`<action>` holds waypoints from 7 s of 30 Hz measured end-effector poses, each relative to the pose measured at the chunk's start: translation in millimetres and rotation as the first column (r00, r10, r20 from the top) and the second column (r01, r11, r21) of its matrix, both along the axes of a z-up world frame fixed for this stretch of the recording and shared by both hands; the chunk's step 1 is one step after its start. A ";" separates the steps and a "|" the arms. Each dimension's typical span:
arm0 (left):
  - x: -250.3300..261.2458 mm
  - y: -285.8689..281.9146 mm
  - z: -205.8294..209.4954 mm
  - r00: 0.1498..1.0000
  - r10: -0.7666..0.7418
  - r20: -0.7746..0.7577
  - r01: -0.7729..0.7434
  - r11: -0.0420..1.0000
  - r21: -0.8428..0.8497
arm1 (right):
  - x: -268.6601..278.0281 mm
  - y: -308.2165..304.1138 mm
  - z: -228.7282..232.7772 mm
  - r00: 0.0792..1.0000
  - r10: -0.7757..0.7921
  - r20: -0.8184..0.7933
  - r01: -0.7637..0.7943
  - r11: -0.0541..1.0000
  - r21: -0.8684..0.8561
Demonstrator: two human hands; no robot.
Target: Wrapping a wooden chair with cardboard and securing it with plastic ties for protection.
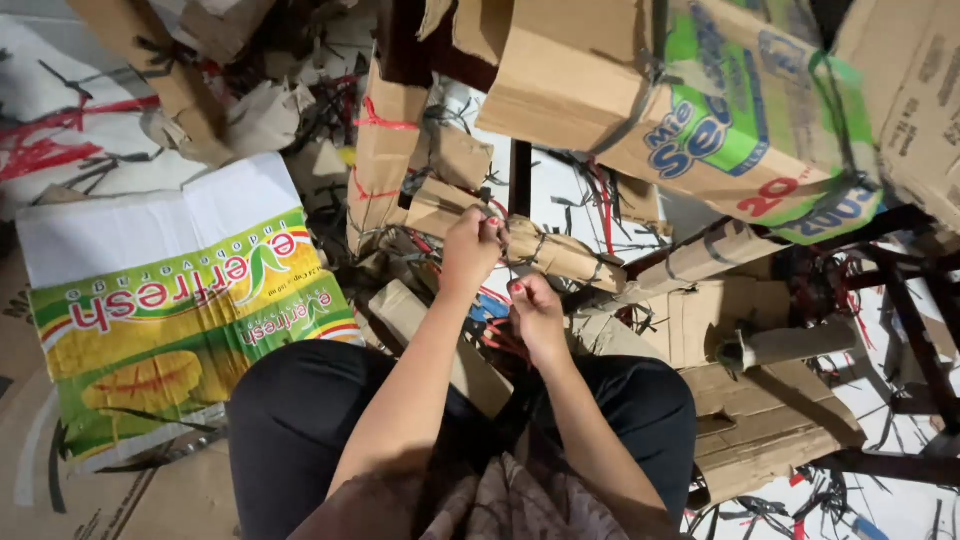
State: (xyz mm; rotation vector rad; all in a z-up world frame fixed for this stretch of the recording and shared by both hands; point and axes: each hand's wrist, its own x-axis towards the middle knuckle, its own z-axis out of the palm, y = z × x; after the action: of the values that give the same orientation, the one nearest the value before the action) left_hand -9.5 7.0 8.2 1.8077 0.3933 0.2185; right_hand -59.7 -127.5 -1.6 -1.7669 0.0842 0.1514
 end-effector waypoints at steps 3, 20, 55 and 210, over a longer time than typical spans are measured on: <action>1.5 0.6 1.4 0.998 -0.011 0.065 0.011 1.000 0.014 | 12.3 -9.8 -25.3 0.990 -0.038 0.138 0.066 0.976 -0.205; -1.2 11.2 8.9 0.985 -0.087 0.149 0.093 0.995 -0.031 | 22.5 9.2 23.3 0.850 0.149 0.505 -0.081 0.985 -0.155; -8.5 25.1 30.9 0.913 -0.406 0.039 0.383 0.887 0.260 | 56.3 -18.3 35.6 0.690 0.338 0.640 -0.221 0.941 -0.258; -6.6 33.1 -47.4 0.873 -0.336 -0.353 0.395 0.913 0.107 | 49.0 -64.6 36.0 0.488 0.871 -0.060 -0.870 0.480 -0.109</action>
State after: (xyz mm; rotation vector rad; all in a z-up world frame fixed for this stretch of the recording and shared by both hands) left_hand -16.1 40.1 -39.2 2.0614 0.2572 -0.3303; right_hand -10.7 -192.1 34.4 -1.7760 -0.8756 0.9167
